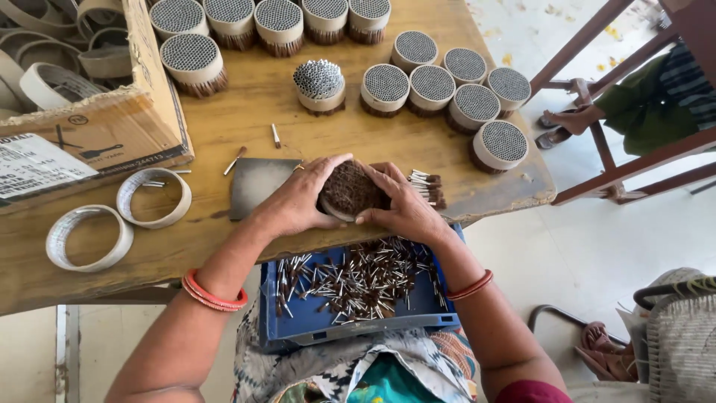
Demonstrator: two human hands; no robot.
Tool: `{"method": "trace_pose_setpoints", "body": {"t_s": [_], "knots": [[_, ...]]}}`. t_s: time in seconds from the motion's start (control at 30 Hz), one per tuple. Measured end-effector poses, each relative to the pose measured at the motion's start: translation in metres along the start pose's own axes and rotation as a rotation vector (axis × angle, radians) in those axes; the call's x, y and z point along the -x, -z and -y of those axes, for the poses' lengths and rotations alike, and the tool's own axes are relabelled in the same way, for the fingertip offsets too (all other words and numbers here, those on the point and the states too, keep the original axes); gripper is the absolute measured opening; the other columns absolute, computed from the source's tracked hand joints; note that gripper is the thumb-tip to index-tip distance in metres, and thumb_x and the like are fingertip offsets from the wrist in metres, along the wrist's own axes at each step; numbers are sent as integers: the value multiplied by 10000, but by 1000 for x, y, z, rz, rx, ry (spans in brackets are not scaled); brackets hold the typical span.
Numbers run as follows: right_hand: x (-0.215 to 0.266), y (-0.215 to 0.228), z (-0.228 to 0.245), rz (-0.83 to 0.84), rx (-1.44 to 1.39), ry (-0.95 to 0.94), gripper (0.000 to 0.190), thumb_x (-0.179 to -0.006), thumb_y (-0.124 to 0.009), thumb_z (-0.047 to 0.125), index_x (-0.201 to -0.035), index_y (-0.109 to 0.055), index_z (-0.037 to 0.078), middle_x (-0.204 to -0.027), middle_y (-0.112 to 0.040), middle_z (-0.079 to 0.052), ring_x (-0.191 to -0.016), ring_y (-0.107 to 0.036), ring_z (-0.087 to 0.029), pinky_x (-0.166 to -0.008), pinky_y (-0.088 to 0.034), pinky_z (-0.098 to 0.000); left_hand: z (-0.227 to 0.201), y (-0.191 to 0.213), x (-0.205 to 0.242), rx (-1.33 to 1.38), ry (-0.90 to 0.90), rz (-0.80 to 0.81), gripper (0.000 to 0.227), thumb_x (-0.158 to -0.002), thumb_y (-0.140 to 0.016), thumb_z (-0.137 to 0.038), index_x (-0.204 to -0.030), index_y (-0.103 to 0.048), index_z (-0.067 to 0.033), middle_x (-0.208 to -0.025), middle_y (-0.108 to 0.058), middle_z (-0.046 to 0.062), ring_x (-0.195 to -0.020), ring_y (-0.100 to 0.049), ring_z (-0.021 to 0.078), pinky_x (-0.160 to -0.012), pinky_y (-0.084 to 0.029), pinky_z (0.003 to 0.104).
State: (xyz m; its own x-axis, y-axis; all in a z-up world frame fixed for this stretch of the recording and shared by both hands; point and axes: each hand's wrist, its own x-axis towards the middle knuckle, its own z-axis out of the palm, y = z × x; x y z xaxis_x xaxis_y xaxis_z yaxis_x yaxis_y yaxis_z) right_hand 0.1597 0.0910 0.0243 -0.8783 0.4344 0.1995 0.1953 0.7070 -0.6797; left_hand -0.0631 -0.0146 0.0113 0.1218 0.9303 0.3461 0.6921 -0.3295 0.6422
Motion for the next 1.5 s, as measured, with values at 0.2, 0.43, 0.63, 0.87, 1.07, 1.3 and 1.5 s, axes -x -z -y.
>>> {"method": "trace_pose_setpoints", "body": {"t_s": [0.2, 0.43, 0.63, 0.87, 1.07, 1.3, 1.5], "knots": [[16, -7, 4, -176, -285, 1, 807, -811, -840, 286, -1515, -520, 55, -1397, -617, -115, -1291, -608, -230, -1098, -514, -355, -8, -1, 2, 216, 433, 116, 617, -882, -744, -508, -1318, -724, -72, -1093, -809, 129, -1033, -776, 216, -940, -588, 381], [18, -4, -21, -193, -608, -204, 626, -852, -818, 317, -1352, -623, -4, -1157, -729, -48, -1048, -646, -110, -940, -546, -296, -31, -34, 2, 495, 297, -268, 571, -843, -803, -384, -1260, -671, -17, -1079, -788, 108, -962, -751, 156, -837, -611, 297], [16, -6, -20, -187, -491, -210, 555, -858, -823, 280, -1297, -664, -20, -1113, -753, -51, -1010, -663, -85, -938, -553, -294, -21, -46, 5, 418, 362, -300, 493, -882, -804, -306, -1264, -687, -17, -1084, -805, 126, -972, -766, 157, -854, -613, 295], [19, -18, -9, -433, -10, 21, 678, -802, -823, 141, -1418, -562, 28, -1375, -639, -146, -1295, -610, -296, -1104, -479, -404, -38, -24, -3, -165, -72, -398, 693, -750, -845, -81, -1385, -568, -89, -1397, -624, 123, -1303, -583, 345, -1093, -490, 445], [24, -11, -2, -400, 273, 215, 707, -719, -820, 100, -1381, -572, 74, -1407, -594, -96, -1359, -524, -324, -1153, -387, -485, -33, -15, 6, -350, -67, -253, 622, -699, -810, 13, -1280, -608, -79, -1349, -600, 105, -1268, -589, 355, -1050, -500, 430], [25, -2, -3, -298, 494, 245, 645, -725, -829, 150, -1332, -618, 95, -1317, -615, -82, -1265, -557, -298, -1067, -405, -491, -36, -9, 5, -269, -121, -168, 665, -639, -833, 22, -1265, -621, -55, -1339, -591, 103, -1244, -594, 342, -1053, -507, 423], [23, -2, -7, -208, 475, 252, 650, -776, -838, 179, -1371, -596, 77, -1358, -590, -87, -1260, -545, -306, -1088, -427, -464, -33, -7, 6, -246, -141, -147, 639, -645, -844, -7, -1243, -624, -60, -1361, -596, 98, -1266, -594, 338, -1068, -511, 415]]}}
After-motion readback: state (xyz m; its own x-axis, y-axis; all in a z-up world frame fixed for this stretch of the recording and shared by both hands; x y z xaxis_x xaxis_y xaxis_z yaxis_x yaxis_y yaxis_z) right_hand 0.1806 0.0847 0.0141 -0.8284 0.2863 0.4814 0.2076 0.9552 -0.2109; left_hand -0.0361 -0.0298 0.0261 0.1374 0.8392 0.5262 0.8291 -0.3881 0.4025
